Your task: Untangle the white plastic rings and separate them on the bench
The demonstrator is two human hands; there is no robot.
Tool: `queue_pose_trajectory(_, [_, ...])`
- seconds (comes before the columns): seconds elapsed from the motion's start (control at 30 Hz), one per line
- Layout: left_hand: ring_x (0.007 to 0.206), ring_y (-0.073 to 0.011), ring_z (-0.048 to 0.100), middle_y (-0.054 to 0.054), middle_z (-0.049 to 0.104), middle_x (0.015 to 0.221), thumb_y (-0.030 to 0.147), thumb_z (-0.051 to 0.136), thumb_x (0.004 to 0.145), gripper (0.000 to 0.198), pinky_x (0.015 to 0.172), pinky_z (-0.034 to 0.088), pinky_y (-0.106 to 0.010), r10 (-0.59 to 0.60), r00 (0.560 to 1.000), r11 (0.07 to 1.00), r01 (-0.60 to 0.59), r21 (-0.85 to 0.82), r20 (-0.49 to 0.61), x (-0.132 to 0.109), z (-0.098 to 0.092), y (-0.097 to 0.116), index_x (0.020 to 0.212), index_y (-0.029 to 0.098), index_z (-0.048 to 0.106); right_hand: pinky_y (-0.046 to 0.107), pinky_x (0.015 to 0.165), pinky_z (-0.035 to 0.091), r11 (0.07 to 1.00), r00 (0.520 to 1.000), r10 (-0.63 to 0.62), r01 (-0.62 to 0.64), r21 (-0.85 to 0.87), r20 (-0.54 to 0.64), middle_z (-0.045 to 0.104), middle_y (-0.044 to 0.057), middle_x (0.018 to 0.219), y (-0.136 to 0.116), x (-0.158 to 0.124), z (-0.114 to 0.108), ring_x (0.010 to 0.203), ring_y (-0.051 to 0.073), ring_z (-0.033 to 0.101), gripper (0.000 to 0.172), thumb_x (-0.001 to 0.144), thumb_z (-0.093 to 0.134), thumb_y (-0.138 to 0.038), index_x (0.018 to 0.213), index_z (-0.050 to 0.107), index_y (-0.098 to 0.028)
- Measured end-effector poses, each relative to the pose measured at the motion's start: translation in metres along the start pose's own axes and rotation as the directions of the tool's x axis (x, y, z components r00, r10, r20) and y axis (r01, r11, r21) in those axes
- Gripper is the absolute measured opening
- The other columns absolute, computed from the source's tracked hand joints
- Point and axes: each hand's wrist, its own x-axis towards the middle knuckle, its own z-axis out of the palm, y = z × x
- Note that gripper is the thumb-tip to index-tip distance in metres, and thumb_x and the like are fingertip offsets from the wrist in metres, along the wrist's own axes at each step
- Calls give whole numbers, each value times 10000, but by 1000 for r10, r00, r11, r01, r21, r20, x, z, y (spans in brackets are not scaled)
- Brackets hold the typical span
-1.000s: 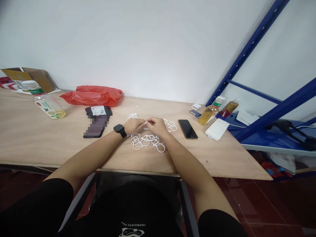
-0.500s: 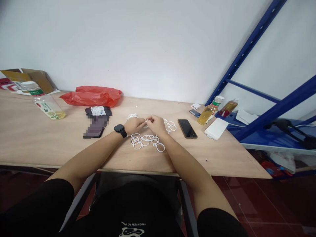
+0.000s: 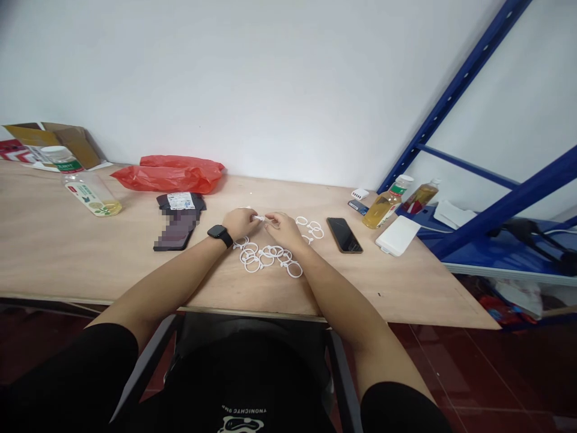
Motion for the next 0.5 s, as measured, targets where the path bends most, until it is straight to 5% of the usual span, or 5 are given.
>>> queue_pose_trajectory(0.3, [980, -250, 642, -120, 697, 1094, 352, 460, 898, 490, 799, 455, -320, 32, 999, 999, -32, 11, -8, -1, -7, -3, 1353, 198, 558, 381, 935, 500, 996, 994, -49, 55, -65, 93, 702, 85, 1107, -6, -3, -6, 1003, 208, 644, 300, 819, 644, -230, 1111, 701, -199])
queue_pose_trajectory(0.4, [898, -228, 643, -96, 726, 983, 449, 470, 896, 427, 742, 440, -296, 44, 999, 997, -42, -68, 17, 2, -20, -12, 1137, 180, 698, 382, 940, 496, 997, 993, -47, 54, -60, 103, 700, 87, 1110, -6, -2, -5, 1013, 209, 640, 302, 823, 645, -230, 1117, 700, -196])
queue_pose_trajectory(0.5, [705, -174, 608, -59, 716, 789, 515, 596, 806, 383, 628, 406, -263, 144, 958, 978, -100, -181, 249, 4, -28, -24, 836, 161, 740, 383, 940, 494, 997, 994, -40, 46, -57, 105, 699, 87, 1115, -7, -2, -4, 1009, 206, 641, 304, 824, 649, -231, 1122, 699, -198])
